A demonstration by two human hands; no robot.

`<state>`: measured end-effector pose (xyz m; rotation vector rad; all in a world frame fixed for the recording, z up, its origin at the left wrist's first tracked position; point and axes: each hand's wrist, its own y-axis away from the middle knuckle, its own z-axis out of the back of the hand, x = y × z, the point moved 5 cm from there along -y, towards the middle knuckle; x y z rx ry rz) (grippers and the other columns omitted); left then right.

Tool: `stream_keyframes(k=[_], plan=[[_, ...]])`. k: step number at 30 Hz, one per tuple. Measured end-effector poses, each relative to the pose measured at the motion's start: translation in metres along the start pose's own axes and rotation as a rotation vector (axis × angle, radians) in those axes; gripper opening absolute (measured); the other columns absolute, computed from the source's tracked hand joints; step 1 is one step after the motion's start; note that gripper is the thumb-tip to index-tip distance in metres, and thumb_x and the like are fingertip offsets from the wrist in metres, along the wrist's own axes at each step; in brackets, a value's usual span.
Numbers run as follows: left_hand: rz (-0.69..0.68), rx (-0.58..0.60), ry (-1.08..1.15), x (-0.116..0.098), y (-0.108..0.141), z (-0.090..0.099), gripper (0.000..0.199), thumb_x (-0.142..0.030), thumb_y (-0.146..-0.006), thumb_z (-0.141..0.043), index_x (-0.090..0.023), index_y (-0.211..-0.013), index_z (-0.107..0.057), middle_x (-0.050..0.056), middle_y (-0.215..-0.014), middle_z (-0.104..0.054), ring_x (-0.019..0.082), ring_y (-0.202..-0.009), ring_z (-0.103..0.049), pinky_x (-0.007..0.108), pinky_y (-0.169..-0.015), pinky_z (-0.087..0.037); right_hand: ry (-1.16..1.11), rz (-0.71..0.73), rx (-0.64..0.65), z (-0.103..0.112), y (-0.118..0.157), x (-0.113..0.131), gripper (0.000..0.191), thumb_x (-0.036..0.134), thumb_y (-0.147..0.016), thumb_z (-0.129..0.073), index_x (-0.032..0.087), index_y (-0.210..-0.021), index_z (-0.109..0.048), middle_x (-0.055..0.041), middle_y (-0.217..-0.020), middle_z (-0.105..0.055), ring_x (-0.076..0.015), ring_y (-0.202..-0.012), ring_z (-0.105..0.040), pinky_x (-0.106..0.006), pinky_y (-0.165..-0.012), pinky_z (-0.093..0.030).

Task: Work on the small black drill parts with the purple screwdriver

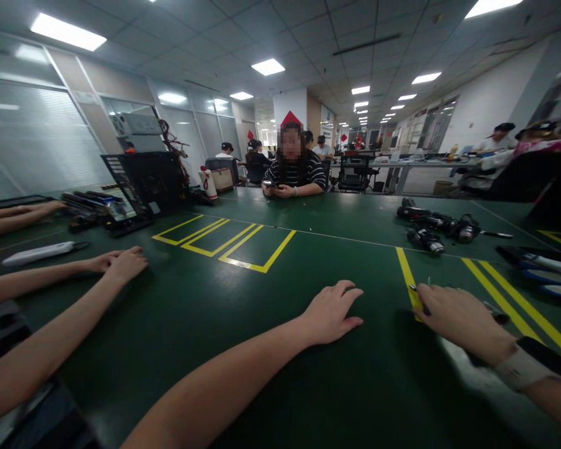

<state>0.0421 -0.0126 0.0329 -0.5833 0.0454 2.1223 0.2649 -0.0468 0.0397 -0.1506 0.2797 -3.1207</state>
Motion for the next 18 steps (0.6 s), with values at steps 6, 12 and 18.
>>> stream_keyframes(k=[6, 12, 18], plan=[[-0.043, 0.029, -0.004, -0.003, -0.002, 0.001, 0.055, -0.038, -0.082, -0.056, -0.024, -0.132, -0.036, 0.008, -0.136, -0.040, 0.027, -0.114, -0.048, 0.041, -0.089, -0.045, -0.011, 0.068, 0.006, -0.005, 0.005, 0.015, 0.025, 0.008, -0.066, -0.058, 0.017, -0.089, -0.063, -0.0154, -0.089, -0.068, -0.0303, -0.079, -0.064, -0.040, -0.067, -0.049], [-0.300, 0.084, 0.006, -0.019, 0.001, 0.004, 0.054, -0.045, -0.074, -0.065, -0.018, -0.117, -0.047, 0.010, -0.119, -0.053, 0.024, -0.106, -0.053, 0.035, -0.086, -0.044, -0.099, 0.172, 0.019, -0.010, 0.018, 0.072, 0.011, 0.013, -0.072, -0.055, 0.019, -0.080, -0.058, -0.0090, -0.081, -0.064, -0.0249, -0.073, -0.062, -0.036, -0.064, -0.048], [-0.384, 0.038, 0.049, -0.015, 0.003, 0.002, 0.042, -0.045, -0.070, -0.067, -0.016, -0.097, -0.053, 0.008, -0.099, -0.059, 0.018, -0.086, -0.057, 0.027, -0.072, -0.045, -0.313, 0.178, 0.070, -0.012, 0.027, 0.113, 0.010, 0.012, -0.073, -0.055, 0.017, -0.082, -0.057, -0.0087, -0.083, -0.063, -0.0219, -0.075, -0.060, -0.035, -0.066, -0.048]])
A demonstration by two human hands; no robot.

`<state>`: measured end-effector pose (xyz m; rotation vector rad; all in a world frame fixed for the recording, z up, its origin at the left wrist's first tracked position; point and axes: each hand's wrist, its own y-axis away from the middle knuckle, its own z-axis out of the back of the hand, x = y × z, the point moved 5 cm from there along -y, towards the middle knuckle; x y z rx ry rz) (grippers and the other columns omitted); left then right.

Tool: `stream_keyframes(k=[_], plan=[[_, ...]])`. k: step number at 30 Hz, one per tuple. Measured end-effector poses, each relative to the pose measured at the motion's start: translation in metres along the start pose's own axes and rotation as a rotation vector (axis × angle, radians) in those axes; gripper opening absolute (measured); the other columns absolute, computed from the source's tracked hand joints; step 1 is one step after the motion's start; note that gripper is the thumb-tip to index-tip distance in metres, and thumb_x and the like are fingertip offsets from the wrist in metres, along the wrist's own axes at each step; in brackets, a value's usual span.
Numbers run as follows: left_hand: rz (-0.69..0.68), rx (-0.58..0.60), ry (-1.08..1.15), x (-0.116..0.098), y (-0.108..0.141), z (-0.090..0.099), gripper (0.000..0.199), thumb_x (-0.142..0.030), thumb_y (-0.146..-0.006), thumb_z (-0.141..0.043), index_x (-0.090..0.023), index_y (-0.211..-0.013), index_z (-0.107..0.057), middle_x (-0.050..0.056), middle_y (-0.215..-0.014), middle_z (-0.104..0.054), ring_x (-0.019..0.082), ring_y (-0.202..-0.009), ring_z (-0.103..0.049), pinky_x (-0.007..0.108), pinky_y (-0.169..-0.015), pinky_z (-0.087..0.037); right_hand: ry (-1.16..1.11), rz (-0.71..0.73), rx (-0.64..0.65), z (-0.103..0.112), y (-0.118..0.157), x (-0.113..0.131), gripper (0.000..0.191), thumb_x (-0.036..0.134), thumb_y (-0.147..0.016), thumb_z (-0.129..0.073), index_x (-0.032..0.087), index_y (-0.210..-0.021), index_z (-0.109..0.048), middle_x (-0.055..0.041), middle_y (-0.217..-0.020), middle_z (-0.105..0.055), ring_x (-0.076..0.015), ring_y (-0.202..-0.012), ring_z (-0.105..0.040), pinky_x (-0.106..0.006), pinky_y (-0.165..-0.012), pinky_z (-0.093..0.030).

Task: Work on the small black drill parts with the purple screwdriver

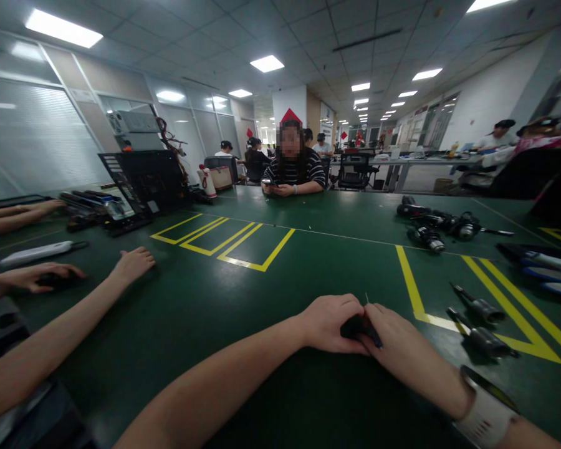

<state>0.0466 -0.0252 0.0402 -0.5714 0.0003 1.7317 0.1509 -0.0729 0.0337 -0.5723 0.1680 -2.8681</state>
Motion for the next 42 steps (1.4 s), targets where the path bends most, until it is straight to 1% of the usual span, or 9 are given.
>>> stream_keyframes(k=[5, 11, 16, 23, 27, 33, 37, 39, 42], plan=[[0.021, -0.005, 0.031, 0.004, 0.002, -0.004, 0.040, -0.040, -0.069, -0.069, -0.017, -0.098, -0.052, 0.006, -0.097, -0.061, 0.017, -0.084, -0.058, 0.026, -0.071, -0.044, -0.251, -0.079, -0.021, -0.004, 0.005, -0.005, 0.009, 0.024, -0.080, -0.052, 0.019, -0.082, -0.058, -0.0067, -0.082, -0.063, -0.0212, -0.072, -0.061, -0.034, -0.063, -0.048], [0.035, 0.000, 0.072, 0.001, 0.003, -0.003, 0.044, -0.037, -0.074, -0.067, -0.017, -0.110, -0.053, 0.005, -0.096, -0.064, 0.017, -0.085, -0.060, 0.026, -0.074, -0.044, -0.545, -0.183, -0.055, -0.004, 0.011, -0.016, 0.012, 0.031, -0.078, -0.053, 0.021, -0.080, -0.058, -0.0038, -0.079, -0.066, -0.0213, -0.074, -0.062, -0.034, -0.064, -0.049], [0.003, 0.016, -0.007, -0.001, 0.005, 0.000, 0.042, -0.030, -0.081, -0.061, -0.020, -0.120, -0.051, 0.006, -0.108, -0.063, 0.017, -0.096, -0.059, 0.026, -0.080, -0.045, -0.869, -0.339, -0.048, -0.005, 0.014, -0.025, 0.023, 0.041, -0.076, -0.054, 0.020, -0.083, -0.058, -0.0028, -0.083, -0.064, -0.0190, -0.068, -0.064, -0.033, -0.061, -0.054], [-0.153, 0.060, -0.367, -0.013, 0.005, -0.002, 0.026, -0.024, -0.089, -0.046, -0.014, -0.112, -0.055, 0.010, -0.121, -0.057, 0.018, -0.097, -0.060, 0.027, -0.077, -0.049, -0.821, -0.350, -0.183, -0.006, 0.014, -0.038, 0.022, 0.037, -0.074, -0.055, 0.021, -0.088, -0.060, -0.0025, -0.082, -0.065, -0.0204, -0.071, -0.064, -0.036, -0.066, -0.053], [-0.251, -0.001, -0.477, -0.019, 0.006, -0.004, 0.026, -0.017, -0.092, -0.039, -0.012, -0.111, -0.056, 0.010, -0.119, -0.059, 0.018, -0.105, -0.057, 0.028, -0.083, -0.049, -0.861, -0.343, -0.224, -0.009, 0.013, -0.041, 0.023, 0.038, -0.075, -0.053, 0.021, -0.088, -0.060, -0.0043, -0.085, -0.066, -0.0202, -0.071, -0.064, -0.036, -0.065, -0.054], [-0.335, -0.115, -0.547, -0.020, 0.010, 0.000, 0.025, -0.017, -0.092, -0.040, -0.011, -0.108, -0.058, 0.009, -0.113, -0.063, 0.019, -0.101, -0.059, 0.029, -0.079, -0.053, -0.870, -0.383, -0.360, -0.001, 0.016, -0.043, 0.044, 0.051, -0.073, -0.058, 0.019, -0.104, -0.062, -0.0095, -0.095, -0.069, -0.0249, -0.084, -0.065, -0.040, -0.072, -0.053], [-0.263, -0.135, -0.453, -0.015, 0.010, 0.001, 0.025, -0.017, -0.091, -0.042, -0.012, -0.110, -0.057, 0.011, -0.117, -0.060, 0.019, -0.107, -0.057, 0.031, -0.085, -0.051, -0.786, -0.411, -0.480, 0.015, 0.023, -0.044, 0.045, 0.056, -0.078, -0.053, 0.017, -0.094, -0.066, -0.0074, -0.077, -0.069, -0.0232, -0.074, -0.064, -0.037, -0.068, -0.051], [-0.159, -0.164, -0.332, -0.008, 0.010, 0.003, 0.024, -0.018, -0.090, -0.045, -0.013, -0.110, -0.057, 0.012, -0.118, -0.059, 0.019, -0.108, -0.056, 0.033, -0.087, -0.050, -0.762, -0.399, -0.569, 0.022, 0.027, -0.045, 0.043, 0.056, -0.081, -0.049, 0.017, -0.082, -0.066, -0.0054, -0.067, -0.065, -0.0202, -0.066, -0.061, -0.033, -0.061, -0.050], [0.054, -0.297, -0.087, 0.008, 0.010, 0.008, 0.024, -0.019, -0.085, -0.054, -0.015, -0.109, -0.058, 0.010, -0.119, -0.058, 0.018, -0.107, -0.056, 0.034, -0.089, -0.049, -0.819, -0.384, -0.636, 0.024, 0.030, -0.046, 0.041, 0.055, -0.083, -0.048, 0.018, -0.070, -0.061, -0.0019, -0.058, -0.057, -0.0158, -0.055, -0.054, -0.028, -0.050, -0.045]])
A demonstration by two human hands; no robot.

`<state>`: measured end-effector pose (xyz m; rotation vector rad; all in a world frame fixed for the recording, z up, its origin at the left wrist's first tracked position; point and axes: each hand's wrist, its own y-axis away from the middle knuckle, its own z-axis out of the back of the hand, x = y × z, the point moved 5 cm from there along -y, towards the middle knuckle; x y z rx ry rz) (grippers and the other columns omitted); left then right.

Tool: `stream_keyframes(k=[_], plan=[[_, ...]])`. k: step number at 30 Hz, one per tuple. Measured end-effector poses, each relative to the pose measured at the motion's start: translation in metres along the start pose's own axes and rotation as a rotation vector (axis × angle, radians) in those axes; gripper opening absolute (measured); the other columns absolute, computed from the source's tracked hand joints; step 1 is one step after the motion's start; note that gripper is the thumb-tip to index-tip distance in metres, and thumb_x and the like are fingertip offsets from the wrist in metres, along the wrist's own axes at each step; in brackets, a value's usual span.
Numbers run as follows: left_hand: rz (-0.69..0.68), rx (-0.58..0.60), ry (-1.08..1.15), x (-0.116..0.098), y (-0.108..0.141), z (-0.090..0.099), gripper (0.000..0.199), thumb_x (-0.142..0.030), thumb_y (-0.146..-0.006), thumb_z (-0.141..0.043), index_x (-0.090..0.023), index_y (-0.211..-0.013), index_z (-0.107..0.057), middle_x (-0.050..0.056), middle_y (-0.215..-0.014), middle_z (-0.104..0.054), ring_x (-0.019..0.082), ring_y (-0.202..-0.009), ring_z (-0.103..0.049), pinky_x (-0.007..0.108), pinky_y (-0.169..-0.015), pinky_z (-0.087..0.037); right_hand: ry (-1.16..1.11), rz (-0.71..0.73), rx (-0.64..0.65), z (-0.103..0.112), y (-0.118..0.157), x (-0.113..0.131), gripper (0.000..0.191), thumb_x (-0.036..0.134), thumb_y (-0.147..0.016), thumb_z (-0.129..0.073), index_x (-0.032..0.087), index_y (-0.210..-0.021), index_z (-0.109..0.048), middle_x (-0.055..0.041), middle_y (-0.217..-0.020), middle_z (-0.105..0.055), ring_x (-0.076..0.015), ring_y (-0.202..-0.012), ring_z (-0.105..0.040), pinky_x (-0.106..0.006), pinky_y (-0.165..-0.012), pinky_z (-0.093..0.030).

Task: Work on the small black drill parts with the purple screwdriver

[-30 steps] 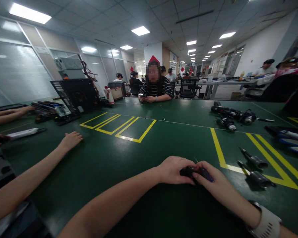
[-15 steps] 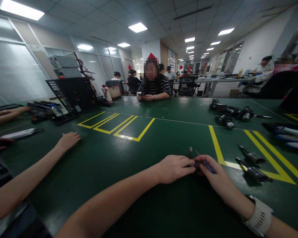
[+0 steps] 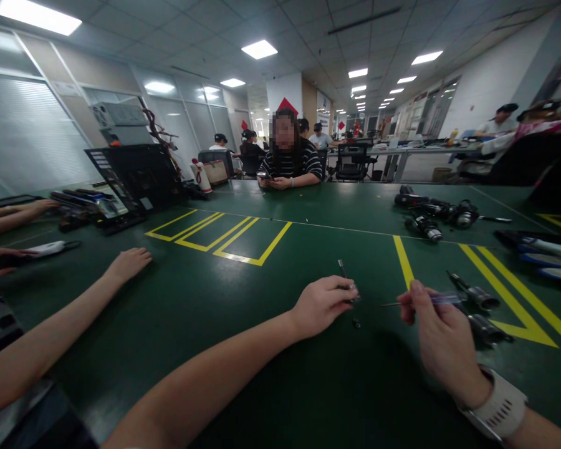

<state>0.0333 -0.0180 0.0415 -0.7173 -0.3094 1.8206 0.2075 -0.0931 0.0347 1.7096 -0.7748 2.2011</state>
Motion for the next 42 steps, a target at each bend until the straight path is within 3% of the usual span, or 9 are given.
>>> stream_keyframes(k=[4, 6, 11, 15, 20, 26, 30, 36, 42], plan=[[0.146, -0.098, 0.141, 0.013, 0.000, 0.001, 0.025, -0.017, -0.081, -0.059, -0.018, -0.106, -0.060, 0.008, -0.118, -0.058, 0.017, -0.106, -0.057, 0.036, -0.090, -0.049, 0.010, -0.034, 0.076, -0.006, 0.003, -0.003, 0.043, 0.056, -0.081, -0.050, 0.018, -0.063, -0.059, -0.0002, -0.052, -0.052, -0.0137, -0.048, -0.048, -0.025, -0.043, -0.039], [0.089, -0.033, 0.106, 0.009, -0.001, -0.002, 0.023, -0.016, -0.083, -0.056, -0.018, -0.106, -0.060, 0.008, -0.118, -0.058, 0.018, -0.108, -0.056, 0.037, -0.092, -0.047, 0.067, -0.031, 0.104, -0.009, 0.005, -0.002, 0.045, 0.058, -0.081, -0.049, 0.018, -0.061, -0.059, 0.0005, -0.050, -0.050, -0.0132, -0.046, -0.047, -0.025, -0.042, -0.037], [-0.132, 0.271, -0.048, -0.012, -0.001, -0.012, 0.025, -0.015, -0.087, -0.048, -0.019, -0.110, -0.059, 0.010, -0.122, -0.057, 0.021, -0.110, -0.054, 0.036, -0.089, -0.046, 0.160, -0.003, 0.107, -0.008, 0.005, 0.007, 0.050, 0.062, -0.080, -0.045, 0.019, -0.057, -0.057, 0.0017, -0.045, -0.047, -0.0128, -0.041, -0.045, -0.025, -0.040, -0.035], [-0.193, 0.323, -0.110, -0.017, -0.001, -0.012, 0.027, -0.013, -0.088, -0.044, -0.016, -0.111, -0.058, 0.012, -0.123, -0.056, 0.022, -0.112, -0.052, 0.035, -0.089, -0.046, 0.204, 0.010, 0.108, -0.009, 0.006, 0.010, 0.052, 0.064, -0.080, -0.042, 0.019, -0.057, -0.057, 0.0018, -0.044, -0.047, -0.0130, -0.040, -0.045, -0.025, -0.040, -0.035], [-0.005, 0.180, 0.081, -0.004, -0.002, -0.011, 0.025, -0.015, -0.085, -0.053, -0.018, -0.109, -0.060, 0.009, -0.119, -0.058, 0.019, -0.109, -0.054, 0.037, -0.092, -0.045, 0.220, 0.033, 0.129, -0.010, 0.007, 0.008, 0.050, 0.061, -0.082, -0.042, 0.020, -0.058, -0.057, 0.0025, -0.043, -0.046, -0.0129, -0.040, -0.045, -0.025, -0.040, -0.036], [0.468, -0.200, 0.757, 0.025, -0.002, -0.013, 0.032, -0.012, -0.072, -0.069, -0.017, -0.103, -0.062, 0.007, -0.110, -0.060, 0.018, -0.098, -0.061, 0.038, -0.086, -0.052, 0.225, 0.048, 0.182, -0.014, 0.008, 0.006, 0.047, 0.057, -0.084, -0.041, 0.020, -0.059, -0.056, 0.0023, -0.045, -0.047, -0.0132, -0.041, -0.047, -0.025, -0.041, -0.038], [0.758, -0.294, 1.058, 0.035, 0.003, -0.021, 0.041, -0.009, -0.076, -0.065, -0.019, -0.114, -0.057, 0.007, -0.111, -0.061, 0.018, -0.095, -0.063, 0.041, -0.087, -0.053, 0.273, 0.121, 0.233, -0.018, 0.010, 0.007, 0.047, 0.056, -0.085, -0.040, 0.021, -0.057, -0.054, 0.0024, -0.044, -0.047, -0.0134, -0.042, -0.047, -0.025, -0.042, -0.039], [0.872, -0.344, 1.259, 0.039, 0.007, -0.029, 0.038, -0.005, -0.076, -0.064, -0.016, -0.112, -0.060, 0.008, -0.109, -0.064, 0.018, -0.099, -0.062, 0.039, -0.097, -0.047, 0.324, 0.181, 0.276, -0.022, 0.011, 0.013, 0.046, 0.056, -0.084, -0.040, 0.022, -0.056, -0.053, 0.0028, -0.044, -0.047, -0.0136, -0.041, -0.047, -0.026, -0.042, -0.037], [0.889, -0.376, 1.280, 0.037, 0.006, -0.028, 0.035, 0.002, -0.074, -0.061, -0.015, -0.105, -0.063, 0.007, -0.107, -0.066, 0.018, -0.099, -0.063, 0.040, -0.098, -0.047, 0.323, 0.133, 0.280, -0.024, 0.008, 0.012, 0.048, 0.060, -0.081, -0.042, 0.022, -0.053, -0.052, 0.0028, -0.043, -0.047, -0.0141, -0.040, -0.047, -0.027, -0.042, -0.036]])
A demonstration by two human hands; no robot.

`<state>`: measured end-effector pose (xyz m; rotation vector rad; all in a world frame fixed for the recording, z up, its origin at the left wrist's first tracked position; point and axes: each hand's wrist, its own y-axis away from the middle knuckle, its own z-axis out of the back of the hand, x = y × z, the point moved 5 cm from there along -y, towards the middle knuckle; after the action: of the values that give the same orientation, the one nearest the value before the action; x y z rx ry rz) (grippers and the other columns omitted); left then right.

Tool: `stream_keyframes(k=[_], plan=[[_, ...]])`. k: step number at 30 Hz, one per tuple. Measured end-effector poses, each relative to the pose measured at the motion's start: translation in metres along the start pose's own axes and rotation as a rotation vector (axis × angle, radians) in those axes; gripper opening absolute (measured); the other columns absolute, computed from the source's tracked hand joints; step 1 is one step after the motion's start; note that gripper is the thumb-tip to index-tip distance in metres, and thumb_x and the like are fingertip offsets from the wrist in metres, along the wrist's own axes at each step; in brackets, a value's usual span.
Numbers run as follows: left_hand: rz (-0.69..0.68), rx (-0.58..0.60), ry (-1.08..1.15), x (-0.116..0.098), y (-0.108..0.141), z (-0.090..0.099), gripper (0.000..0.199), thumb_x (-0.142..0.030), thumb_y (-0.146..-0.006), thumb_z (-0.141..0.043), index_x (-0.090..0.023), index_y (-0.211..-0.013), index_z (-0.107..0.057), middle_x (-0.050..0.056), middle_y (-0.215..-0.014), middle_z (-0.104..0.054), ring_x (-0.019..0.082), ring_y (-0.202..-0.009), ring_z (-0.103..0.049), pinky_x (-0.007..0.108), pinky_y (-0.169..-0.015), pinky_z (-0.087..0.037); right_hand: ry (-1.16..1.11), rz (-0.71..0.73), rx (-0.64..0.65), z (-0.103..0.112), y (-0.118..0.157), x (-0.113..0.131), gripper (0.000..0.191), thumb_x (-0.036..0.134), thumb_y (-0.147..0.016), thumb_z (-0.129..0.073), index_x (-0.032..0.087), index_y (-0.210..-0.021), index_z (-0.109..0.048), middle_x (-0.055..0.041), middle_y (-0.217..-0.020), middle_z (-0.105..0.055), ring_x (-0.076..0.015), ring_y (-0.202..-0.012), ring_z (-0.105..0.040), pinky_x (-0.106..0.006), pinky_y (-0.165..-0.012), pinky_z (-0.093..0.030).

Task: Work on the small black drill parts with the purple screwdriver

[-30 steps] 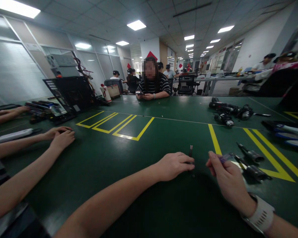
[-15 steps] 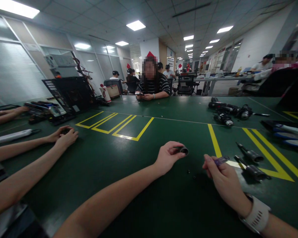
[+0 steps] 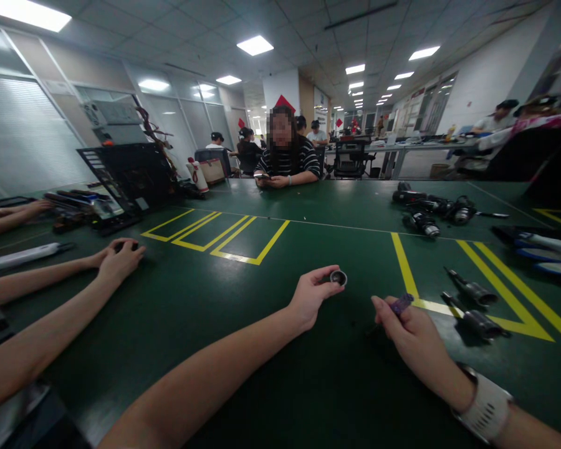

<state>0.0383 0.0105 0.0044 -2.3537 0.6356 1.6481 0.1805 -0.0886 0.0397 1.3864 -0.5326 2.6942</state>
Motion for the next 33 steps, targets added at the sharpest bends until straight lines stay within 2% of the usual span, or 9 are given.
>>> stream_keyframes(k=[5, 8, 11, 15, 19, 23, 28, 33], plan=[[0.019, 0.029, -0.079, 0.000, 0.003, -0.001, 0.040, 0.000, -0.072, -0.063, -0.018, -0.108, -0.062, 0.007, -0.111, -0.064, 0.018, -0.102, -0.061, 0.040, -0.096, -0.048, -0.213, -0.199, -0.027, -0.001, 0.000, -0.019, 0.045, 0.059, -0.080, -0.047, 0.020, -0.060, -0.057, 0.0022, -0.046, -0.049, -0.0142, -0.043, -0.047, -0.026, -0.043, -0.038], [-0.001, 0.038, -0.128, 0.002, 0.002, 0.002, 0.041, -0.002, -0.072, -0.064, -0.018, -0.109, -0.061, 0.007, -0.113, -0.063, 0.019, -0.103, -0.060, 0.039, -0.095, -0.048, -0.426, -0.224, -0.096, 0.000, -0.001, -0.028, 0.041, 0.055, -0.082, -0.049, 0.020, -0.064, -0.059, 0.0012, -0.052, -0.052, -0.0144, -0.048, -0.049, -0.027, -0.046, -0.041], [-0.025, 0.035, -0.176, 0.004, 0.001, 0.004, 0.040, -0.003, -0.071, -0.066, -0.018, -0.108, -0.061, 0.007, -0.112, -0.063, 0.018, -0.103, -0.060, 0.039, -0.095, -0.047, -0.465, -0.106, -0.110, 0.003, -0.001, -0.025, 0.033, 0.049, -0.084, -0.049, 0.020, -0.073, -0.062, -0.0021, -0.066, -0.061, -0.0176, -0.063, -0.056, -0.029, -0.057, -0.047], [-0.039, 0.061, -0.190, 0.005, 0.002, 0.002, 0.038, -0.004, -0.072, -0.066, -0.018, -0.106, -0.060, 0.006, -0.110, -0.064, 0.017, -0.099, -0.061, 0.039, -0.093, -0.048, -0.270, 0.004, -0.003, 0.000, 0.001, -0.010, 0.027, 0.043, -0.086, -0.049, 0.022, -0.086, -0.065, -0.0041, -0.081, -0.066, -0.0210, -0.080, -0.061, -0.032, -0.069, -0.050], [-0.053, 0.059, -0.191, 0.005, 0.002, 0.001, 0.035, -0.002, -0.072, -0.064, -0.018, -0.103, -0.061, 0.006, -0.108, -0.064, 0.017, -0.098, -0.061, 0.038, -0.091, -0.048, -0.211, 0.119, 0.069, -0.007, 0.003, 0.001, 0.021, 0.038, -0.086, -0.050, 0.022, -0.089, -0.064, -0.0048, -0.086, -0.066, -0.0209, -0.080, -0.063, -0.033, -0.069, -0.052], [-0.058, 0.033, -0.175, 0.003, 0.001, 0.000, 0.037, 0.002, -0.066, -0.065, -0.015, -0.099, -0.062, 0.007, -0.104, -0.065, 0.017, -0.096, -0.061, 0.037, -0.089, -0.048, -0.130, 0.252, 0.107, -0.014, 0.006, 0.003, 0.017, 0.031, -0.088, -0.050, 0.023, -0.096, -0.062, -0.0058, -0.091, -0.065, -0.0203, -0.085, -0.062, -0.035, -0.074, -0.052], [-0.052, -0.012, -0.136, 0.001, 0.002, -0.003, 0.034, 0.003, -0.064, -0.065, -0.013, -0.094, -0.064, 0.006, -0.095, -0.067, 0.017, -0.089, -0.063, 0.036, -0.087, -0.049, -0.069, 0.405, 0.101, -0.016, 0.011, 0.008, 0.016, 0.026, -0.088, -0.050, 0.024, -0.099, -0.062, -0.0055, -0.091, -0.065, -0.0199, -0.085, -0.062, -0.034, -0.074, -0.053], [-0.039, -0.031, -0.115, -0.001, 0.004, -0.005, 0.031, 0.006, -0.065, -0.061, -0.013, -0.090, -0.064, 0.007, -0.090, -0.068, 0.017, -0.085, -0.064, 0.036, -0.083, -0.050, -0.020, 0.467, 0.119, -0.017, 0.013, 0.014, 0.018, 0.023, -0.088, -0.050, 0.025, -0.102, -0.061, -0.0054, -0.092, -0.066, -0.0202, -0.085, -0.062, -0.035, -0.073, -0.054]])
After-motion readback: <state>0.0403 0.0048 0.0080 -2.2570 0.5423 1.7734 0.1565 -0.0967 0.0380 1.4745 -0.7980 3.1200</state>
